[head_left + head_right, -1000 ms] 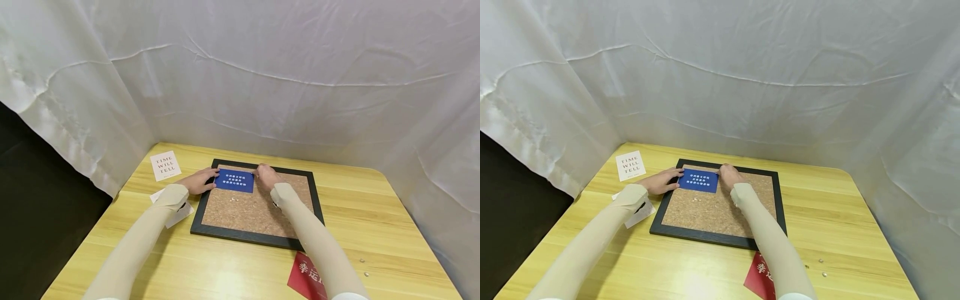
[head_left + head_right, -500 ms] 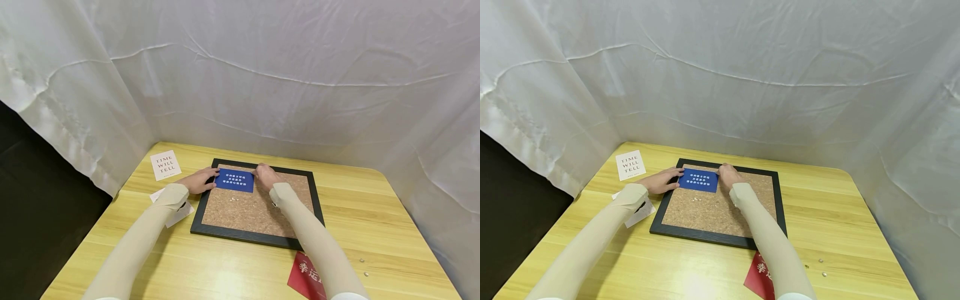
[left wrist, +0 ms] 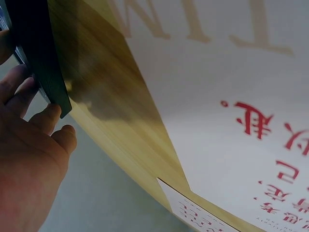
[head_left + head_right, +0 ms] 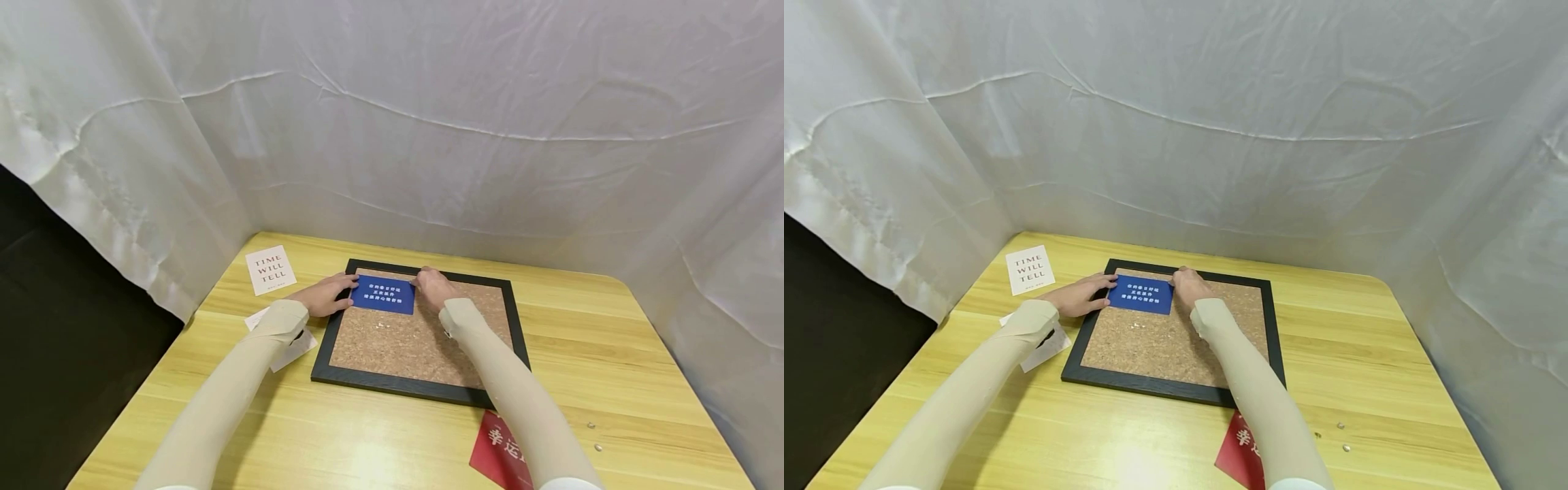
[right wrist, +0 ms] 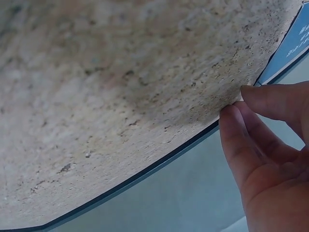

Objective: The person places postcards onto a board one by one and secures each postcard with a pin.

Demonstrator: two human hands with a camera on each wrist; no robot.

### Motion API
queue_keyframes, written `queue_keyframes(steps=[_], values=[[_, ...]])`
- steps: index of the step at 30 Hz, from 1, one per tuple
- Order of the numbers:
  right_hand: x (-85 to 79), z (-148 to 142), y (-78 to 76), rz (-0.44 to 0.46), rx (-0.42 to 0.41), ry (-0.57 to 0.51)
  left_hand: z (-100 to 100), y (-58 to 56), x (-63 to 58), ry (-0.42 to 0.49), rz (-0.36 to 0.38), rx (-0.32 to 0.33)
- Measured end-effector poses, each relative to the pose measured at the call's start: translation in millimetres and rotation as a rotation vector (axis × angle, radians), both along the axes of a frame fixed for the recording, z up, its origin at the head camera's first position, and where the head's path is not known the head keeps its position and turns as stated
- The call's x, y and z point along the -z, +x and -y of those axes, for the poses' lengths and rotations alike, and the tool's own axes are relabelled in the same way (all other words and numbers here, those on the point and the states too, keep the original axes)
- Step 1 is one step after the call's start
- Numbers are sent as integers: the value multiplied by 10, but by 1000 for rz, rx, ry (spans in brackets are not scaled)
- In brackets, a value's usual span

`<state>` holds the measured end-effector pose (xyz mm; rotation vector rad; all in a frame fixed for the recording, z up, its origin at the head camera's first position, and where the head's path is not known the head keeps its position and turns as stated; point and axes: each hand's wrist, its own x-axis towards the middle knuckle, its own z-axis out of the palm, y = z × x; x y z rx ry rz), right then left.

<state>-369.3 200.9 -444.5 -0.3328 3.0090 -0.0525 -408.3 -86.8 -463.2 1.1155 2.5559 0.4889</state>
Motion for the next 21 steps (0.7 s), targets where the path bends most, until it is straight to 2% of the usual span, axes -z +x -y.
queue_keyframes(steps=[8,21], values=[[16,-6,5,-36,-60,51,-1,-6,2,-7,6,-6],[16,-7,-2,-41,-87,89,-6,-13,13,-5,1,4]])
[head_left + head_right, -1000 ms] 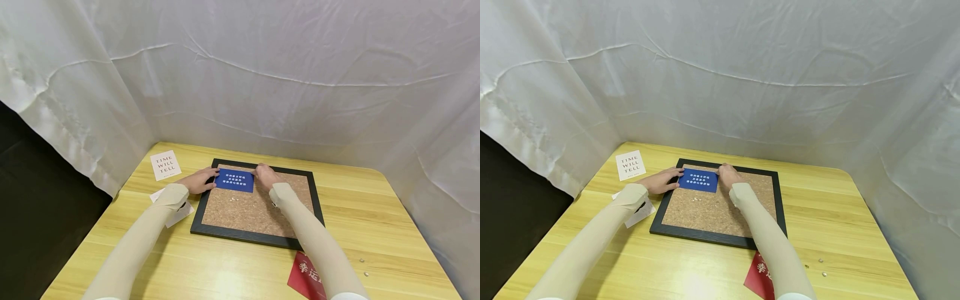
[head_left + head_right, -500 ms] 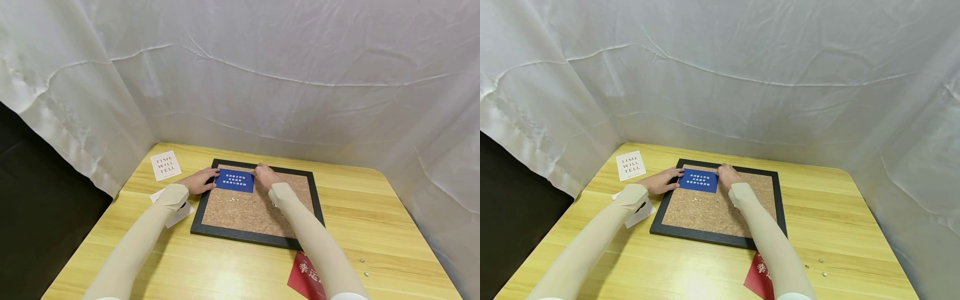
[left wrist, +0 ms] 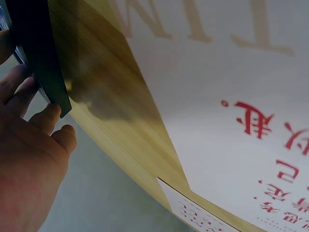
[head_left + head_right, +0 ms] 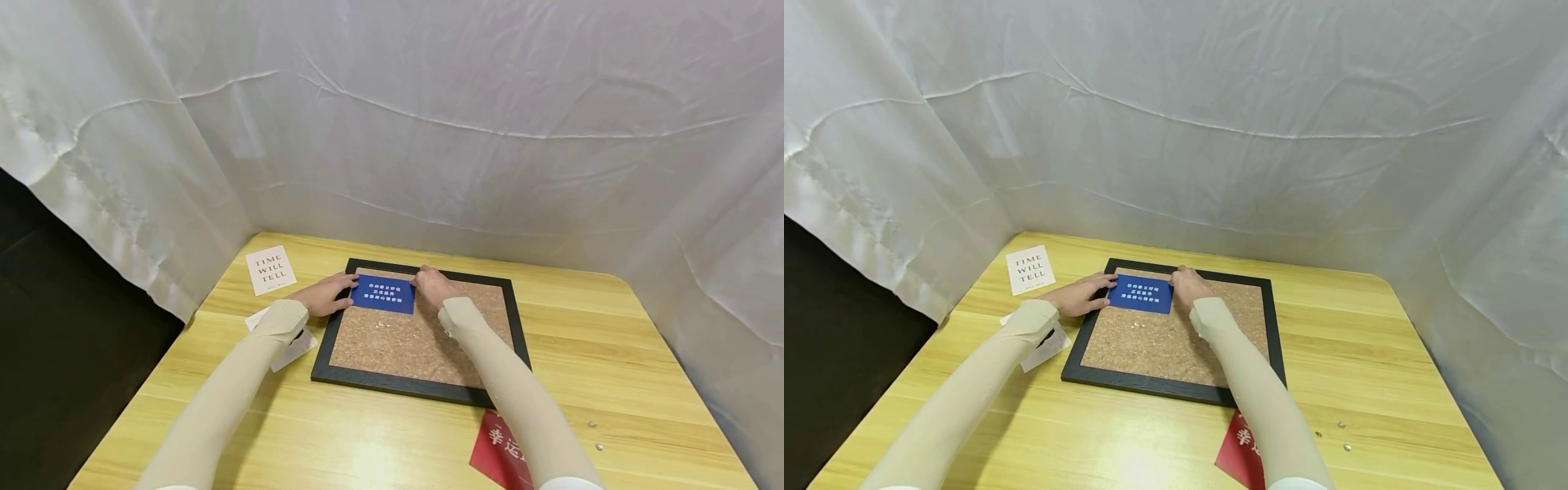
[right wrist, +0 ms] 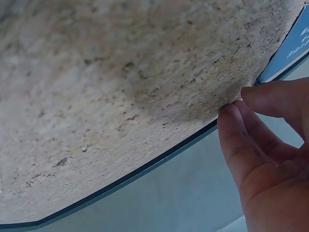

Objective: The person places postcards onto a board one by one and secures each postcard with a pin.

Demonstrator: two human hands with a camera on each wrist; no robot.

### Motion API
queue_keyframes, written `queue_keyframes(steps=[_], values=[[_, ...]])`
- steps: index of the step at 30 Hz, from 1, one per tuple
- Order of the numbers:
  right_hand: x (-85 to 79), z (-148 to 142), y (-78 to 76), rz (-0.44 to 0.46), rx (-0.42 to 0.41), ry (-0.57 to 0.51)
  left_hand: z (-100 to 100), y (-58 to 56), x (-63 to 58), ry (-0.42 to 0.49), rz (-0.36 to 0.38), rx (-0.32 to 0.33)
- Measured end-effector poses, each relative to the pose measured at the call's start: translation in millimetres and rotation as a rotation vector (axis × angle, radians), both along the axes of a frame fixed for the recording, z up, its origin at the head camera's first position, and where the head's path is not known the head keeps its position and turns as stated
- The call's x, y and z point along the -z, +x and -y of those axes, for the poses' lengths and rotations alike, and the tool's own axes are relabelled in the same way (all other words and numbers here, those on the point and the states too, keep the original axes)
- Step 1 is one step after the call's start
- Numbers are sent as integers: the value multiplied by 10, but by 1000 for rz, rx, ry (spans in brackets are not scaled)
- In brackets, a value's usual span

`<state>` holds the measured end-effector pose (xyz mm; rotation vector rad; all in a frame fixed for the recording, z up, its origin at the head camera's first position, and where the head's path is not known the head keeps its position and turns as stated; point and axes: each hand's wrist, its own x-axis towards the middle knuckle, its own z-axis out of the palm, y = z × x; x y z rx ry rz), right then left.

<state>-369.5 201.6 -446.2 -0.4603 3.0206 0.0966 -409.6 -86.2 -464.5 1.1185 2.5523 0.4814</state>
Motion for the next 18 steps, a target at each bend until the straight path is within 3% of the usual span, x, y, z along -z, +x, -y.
queue_keyframes(steps=[18], values=[[7,16,39,-27,-20,-4,3,-21,-4,-22,18,-8]])
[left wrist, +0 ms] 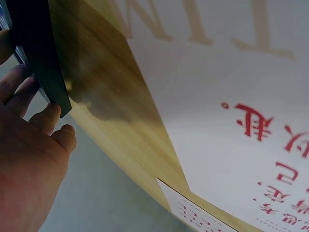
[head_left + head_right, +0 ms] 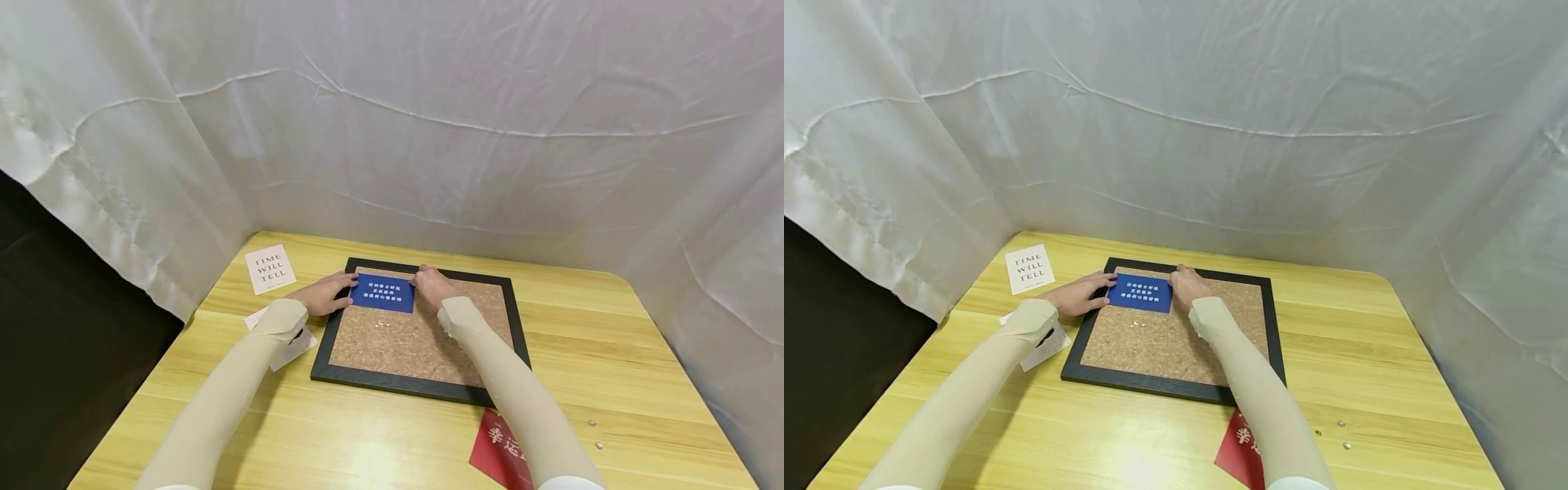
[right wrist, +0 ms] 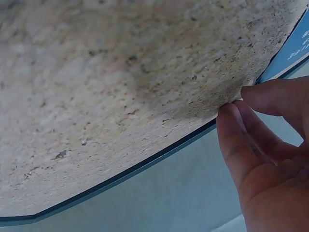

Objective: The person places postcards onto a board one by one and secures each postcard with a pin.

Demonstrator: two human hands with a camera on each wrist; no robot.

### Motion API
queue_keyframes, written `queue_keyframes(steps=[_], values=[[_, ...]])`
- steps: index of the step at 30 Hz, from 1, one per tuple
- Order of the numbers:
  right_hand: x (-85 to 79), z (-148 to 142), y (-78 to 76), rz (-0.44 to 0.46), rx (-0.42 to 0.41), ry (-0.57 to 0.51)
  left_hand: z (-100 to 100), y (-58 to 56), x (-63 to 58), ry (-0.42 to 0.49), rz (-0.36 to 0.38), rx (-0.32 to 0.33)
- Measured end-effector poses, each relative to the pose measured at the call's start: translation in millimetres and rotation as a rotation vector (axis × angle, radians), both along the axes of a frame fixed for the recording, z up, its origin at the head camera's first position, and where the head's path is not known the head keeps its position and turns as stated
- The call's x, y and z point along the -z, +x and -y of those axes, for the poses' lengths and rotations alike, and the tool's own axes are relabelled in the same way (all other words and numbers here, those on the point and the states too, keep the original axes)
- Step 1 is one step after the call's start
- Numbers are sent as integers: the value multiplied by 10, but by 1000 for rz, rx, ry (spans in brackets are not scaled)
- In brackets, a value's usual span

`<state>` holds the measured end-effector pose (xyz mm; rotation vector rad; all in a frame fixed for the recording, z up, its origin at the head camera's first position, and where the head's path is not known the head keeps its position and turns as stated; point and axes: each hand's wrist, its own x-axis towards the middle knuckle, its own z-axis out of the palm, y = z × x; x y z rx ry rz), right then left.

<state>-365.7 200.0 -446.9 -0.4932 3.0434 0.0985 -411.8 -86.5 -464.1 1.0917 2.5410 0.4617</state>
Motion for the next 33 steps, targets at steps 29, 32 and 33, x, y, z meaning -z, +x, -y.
queue_keyframes(steps=[29,32,33], values=[[-3,-5,18,43,35,-1,8,-2,31,35,-10,-2],[-20,-1,20,52,33,6,3,2,29,49,-12,-12],[-26,2,22,58,35,7,1,4,27,53,-12,-15]])
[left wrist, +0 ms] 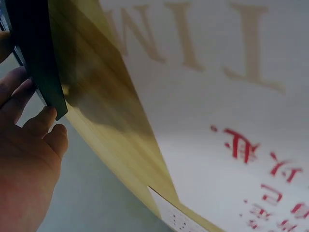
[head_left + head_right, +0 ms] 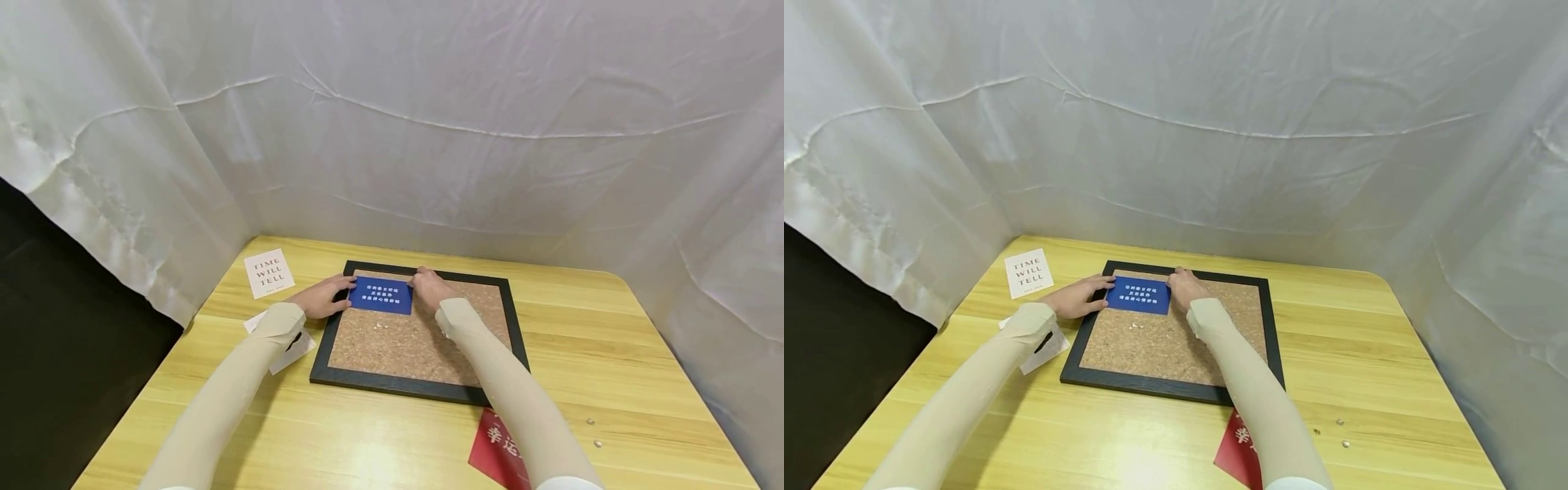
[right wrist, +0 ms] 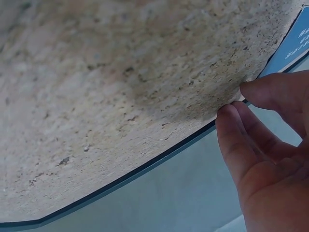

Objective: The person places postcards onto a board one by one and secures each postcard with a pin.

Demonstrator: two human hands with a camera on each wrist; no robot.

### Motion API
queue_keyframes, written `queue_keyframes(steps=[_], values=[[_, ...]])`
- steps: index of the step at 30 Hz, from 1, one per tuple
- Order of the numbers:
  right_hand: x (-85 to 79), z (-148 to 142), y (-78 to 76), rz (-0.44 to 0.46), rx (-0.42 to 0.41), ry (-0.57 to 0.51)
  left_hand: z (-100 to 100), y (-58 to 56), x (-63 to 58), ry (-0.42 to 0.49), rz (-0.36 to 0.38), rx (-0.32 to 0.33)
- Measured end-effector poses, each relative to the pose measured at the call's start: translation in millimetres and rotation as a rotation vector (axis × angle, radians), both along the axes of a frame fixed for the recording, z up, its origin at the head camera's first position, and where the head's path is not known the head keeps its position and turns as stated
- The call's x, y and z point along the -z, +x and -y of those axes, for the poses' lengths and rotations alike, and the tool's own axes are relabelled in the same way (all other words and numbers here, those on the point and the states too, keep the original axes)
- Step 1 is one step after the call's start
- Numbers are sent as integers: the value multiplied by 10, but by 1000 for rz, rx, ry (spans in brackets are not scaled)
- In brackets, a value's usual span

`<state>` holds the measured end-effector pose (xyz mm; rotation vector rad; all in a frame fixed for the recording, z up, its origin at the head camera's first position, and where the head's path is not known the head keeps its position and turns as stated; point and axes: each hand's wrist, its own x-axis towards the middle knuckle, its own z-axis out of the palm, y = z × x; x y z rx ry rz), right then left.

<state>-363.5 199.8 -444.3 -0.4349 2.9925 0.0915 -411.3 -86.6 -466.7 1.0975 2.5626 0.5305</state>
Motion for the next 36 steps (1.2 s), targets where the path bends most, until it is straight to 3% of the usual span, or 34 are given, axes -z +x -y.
queue_keyframes(steps=[11,16,23,28,36], values=[[-2,-6,-4,3,33,-39,1,3,18,80,-8,1],[7,-4,-7,2,17,-34,14,-5,34,127,10,-46],[22,-9,-21,9,57,-75,50,1,3,160,-32,-204],[21,-23,-18,-14,50,-93,67,44,-62,172,54,-348],[3,-24,-25,9,72,-126,16,97,-130,160,216,-455]])
